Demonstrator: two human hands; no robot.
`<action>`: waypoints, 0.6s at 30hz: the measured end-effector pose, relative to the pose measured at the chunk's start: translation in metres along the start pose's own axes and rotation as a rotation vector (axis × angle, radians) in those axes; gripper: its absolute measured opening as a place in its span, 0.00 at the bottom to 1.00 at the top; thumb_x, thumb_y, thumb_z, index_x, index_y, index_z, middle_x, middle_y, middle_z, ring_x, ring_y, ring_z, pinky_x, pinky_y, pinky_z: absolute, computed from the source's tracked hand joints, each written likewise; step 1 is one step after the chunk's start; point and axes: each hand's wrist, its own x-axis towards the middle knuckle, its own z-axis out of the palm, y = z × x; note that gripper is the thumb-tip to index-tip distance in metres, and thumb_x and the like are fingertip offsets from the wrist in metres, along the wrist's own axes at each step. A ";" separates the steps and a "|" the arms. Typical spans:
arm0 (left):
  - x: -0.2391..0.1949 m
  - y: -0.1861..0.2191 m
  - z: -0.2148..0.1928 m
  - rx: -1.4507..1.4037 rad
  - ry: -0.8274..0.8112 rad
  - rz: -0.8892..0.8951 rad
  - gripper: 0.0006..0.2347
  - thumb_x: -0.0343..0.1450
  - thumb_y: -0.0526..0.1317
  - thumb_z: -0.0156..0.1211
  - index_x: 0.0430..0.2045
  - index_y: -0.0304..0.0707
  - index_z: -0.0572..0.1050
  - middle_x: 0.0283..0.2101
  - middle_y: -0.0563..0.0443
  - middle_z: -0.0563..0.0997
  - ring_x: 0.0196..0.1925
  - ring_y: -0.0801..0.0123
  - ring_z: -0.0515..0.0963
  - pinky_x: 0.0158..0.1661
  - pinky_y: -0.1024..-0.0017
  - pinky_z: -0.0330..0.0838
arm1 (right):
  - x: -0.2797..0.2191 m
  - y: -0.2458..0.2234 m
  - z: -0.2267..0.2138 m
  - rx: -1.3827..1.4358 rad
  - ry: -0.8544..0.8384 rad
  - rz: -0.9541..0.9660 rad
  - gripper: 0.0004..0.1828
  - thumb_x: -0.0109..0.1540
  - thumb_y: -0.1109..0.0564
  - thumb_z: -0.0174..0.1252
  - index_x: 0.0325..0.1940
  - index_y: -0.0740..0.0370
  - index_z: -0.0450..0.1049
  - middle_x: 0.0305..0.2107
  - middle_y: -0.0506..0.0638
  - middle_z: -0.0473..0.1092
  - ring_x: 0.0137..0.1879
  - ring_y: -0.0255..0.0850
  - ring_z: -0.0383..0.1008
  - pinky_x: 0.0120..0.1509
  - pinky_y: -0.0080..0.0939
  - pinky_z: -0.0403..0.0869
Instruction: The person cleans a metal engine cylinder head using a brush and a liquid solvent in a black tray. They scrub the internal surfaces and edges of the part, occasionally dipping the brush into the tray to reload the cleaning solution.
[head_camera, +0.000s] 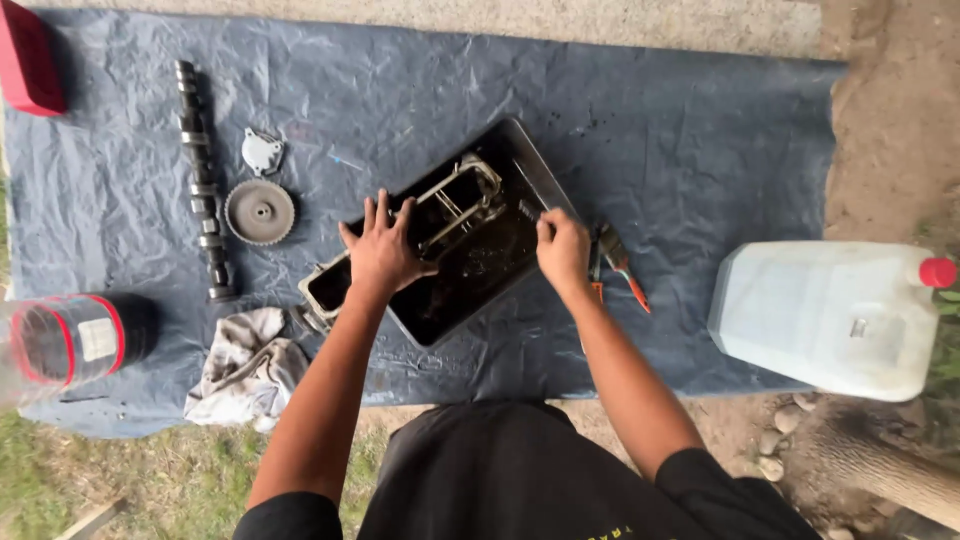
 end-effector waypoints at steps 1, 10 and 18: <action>0.000 0.002 0.001 -0.005 -0.004 0.003 0.53 0.51 0.72 0.69 0.73 0.65 0.50 0.79 0.44 0.48 0.80 0.53 0.47 0.65 0.24 0.47 | 0.007 0.001 -0.007 -0.006 -0.002 0.001 0.04 0.64 0.56 0.62 0.41 0.57 0.78 0.33 0.55 0.79 0.44 0.58 0.80 0.53 0.55 0.75; -0.005 0.008 -0.006 0.065 -0.017 -0.023 0.54 0.54 0.73 0.66 0.75 0.65 0.46 0.78 0.44 0.50 0.79 0.56 0.51 0.61 0.47 0.64 | -0.005 -0.043 0.012 -0.439 -0.701 -0.155 0.07 0.58 0.54 0.62 0.37 0.47 0.84 0.31 0.52 0.81 0.44 0.55 0.83 0.51 0.55 0.81; -0.013 0.007 -0.016 -0.023 0.031 0.015 0.57 0.54 0.68 0.70 0.77 0.61 0.39 0.78 0.42 0.52 0.79 0.55 0.51 0.67 0.47 0.54 | -0.058 -0.068 0.057 -0.264 -0.761 -0.399 0.09 0.62 0.53 0.57 0.40 0.52 0.83 0.33 0.50 0.81 0.48 0.55 0.80 0.56 0.57 0.67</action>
